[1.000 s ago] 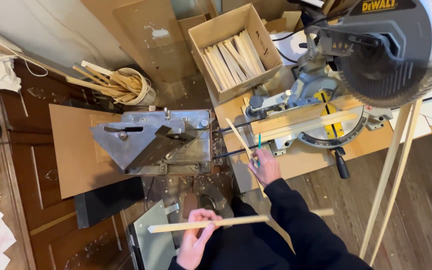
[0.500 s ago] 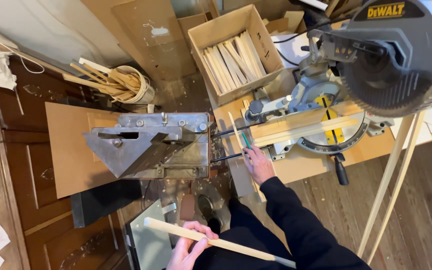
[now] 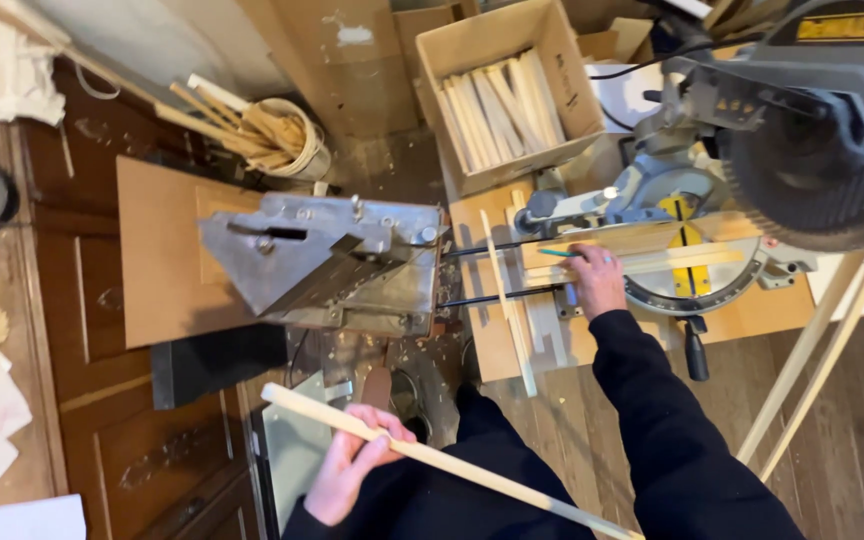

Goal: The user is measuring and cutting wooden molding strips for picture frames using a miter trimmer and a miter saw.

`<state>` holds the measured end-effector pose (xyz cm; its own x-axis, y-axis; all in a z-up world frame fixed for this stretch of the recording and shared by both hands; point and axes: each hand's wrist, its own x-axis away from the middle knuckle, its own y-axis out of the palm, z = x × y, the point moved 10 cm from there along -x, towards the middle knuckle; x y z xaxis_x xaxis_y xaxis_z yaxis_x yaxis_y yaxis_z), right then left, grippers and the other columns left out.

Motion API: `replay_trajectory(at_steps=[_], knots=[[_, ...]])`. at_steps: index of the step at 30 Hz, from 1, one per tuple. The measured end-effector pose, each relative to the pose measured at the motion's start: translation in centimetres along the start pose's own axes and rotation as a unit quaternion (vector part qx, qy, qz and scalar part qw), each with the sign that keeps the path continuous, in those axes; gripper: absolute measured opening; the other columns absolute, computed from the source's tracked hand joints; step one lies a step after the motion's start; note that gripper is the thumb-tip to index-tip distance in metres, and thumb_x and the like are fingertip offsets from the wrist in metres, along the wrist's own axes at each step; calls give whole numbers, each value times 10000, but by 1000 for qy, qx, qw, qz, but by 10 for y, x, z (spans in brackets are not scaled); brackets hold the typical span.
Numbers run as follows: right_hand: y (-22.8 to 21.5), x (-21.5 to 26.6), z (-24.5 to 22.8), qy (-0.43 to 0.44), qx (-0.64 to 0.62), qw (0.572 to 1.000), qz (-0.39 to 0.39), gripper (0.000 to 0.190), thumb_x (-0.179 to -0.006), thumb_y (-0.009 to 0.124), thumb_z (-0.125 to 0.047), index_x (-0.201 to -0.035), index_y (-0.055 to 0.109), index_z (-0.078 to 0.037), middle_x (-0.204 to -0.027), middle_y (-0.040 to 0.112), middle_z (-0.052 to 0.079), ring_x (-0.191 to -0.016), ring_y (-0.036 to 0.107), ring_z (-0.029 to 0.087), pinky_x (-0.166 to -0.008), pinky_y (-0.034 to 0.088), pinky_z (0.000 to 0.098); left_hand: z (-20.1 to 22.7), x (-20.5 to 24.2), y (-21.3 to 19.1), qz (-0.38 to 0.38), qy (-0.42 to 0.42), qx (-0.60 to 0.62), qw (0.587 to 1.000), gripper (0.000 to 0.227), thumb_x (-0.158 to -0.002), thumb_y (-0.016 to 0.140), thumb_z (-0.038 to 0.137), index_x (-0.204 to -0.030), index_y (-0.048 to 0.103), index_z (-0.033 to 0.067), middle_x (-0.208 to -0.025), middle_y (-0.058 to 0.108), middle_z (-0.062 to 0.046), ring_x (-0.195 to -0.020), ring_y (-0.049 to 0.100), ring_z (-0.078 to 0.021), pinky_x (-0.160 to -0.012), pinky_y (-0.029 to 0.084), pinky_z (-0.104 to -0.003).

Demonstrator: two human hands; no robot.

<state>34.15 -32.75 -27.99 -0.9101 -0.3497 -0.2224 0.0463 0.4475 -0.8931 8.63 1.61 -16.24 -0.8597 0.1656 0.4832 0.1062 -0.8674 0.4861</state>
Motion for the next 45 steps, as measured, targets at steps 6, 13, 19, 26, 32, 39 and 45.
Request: replay_trajectory(at_steps=[6,13,19,26,32,39,45], knots=[[-13,24,-25,53,-144,987,-53,212,-918,651,-101,-1124,704,-102,-1251,702,118,-1137,679,314,-975,536,428,21,5,-61,58,27,37,997,166,-987,538,78,-1113,432,101,-1104,591,-139,-1127,682,-316,-926,593,-473],[-30,78,-229,47,-305,828,-468,440,-951,643,-322,-1328,649,-95,-1202,759,85,-1070,739,206,-958,549,358,54,-22,-127,42,80,91,992,156,-1032,512,97,-1167,438,123,-1140,583,-120,-1153,650,-319,-949,570,-497],[-10,58,-277,71,-305,880,-356,371,-902,695,-236,-1242,686,-88,-1107,774,79,-949,784,212,-841,624,329,56,-47,-200,29,102,168,980,141,-1067,512,81,-1183,442,123,-1211,576,-103,-1215,635,-305,-981,551,-520],[-1,-3,-302,-25,-82,985,-152,323,-907,670,-142,-1226,693,-95,-1158,696,131,-1019,688,330,-860,568,394,87,-53,-243,106,-96,-296,944,239,-995,663,266,-1181,658,116,-1104,741,-83,-1096,725,-280,-943,593,-433],[19,-34,-286,-20,-55,991,-124,254,-938,667,-149,-1182,714,-93,-1145,693,111,-1029,676,328,-873,553,399,206,-61,-185,84,385,-658,641,361,-864,702,129,-1223,670,115,-1210,656,-115,-1188,607,-327,-1049,457,-464],[54,-38,-250,21,-66,977,-203,266,-927,668,-154,-1177,723,-85,-1085,711,111,-994,676,328,-860,547,408,171,-111,-184,-48,396,-673,623,411,-871,711,163,-1270,658,77,-1184,627,-103,-1119,572,-319,-1027,421,-480],[65,-41,-235,47,-53,980,-185,266,-924,667,-129,-1180,720,-82,-1056,706,129,-982,673,339,-869,547,425,131,-147,-212,-85,369,-691,615,349,-891,707,239,-1216,704,111,-1069,621,-93,-995,570,-305,-852,433,-448]])
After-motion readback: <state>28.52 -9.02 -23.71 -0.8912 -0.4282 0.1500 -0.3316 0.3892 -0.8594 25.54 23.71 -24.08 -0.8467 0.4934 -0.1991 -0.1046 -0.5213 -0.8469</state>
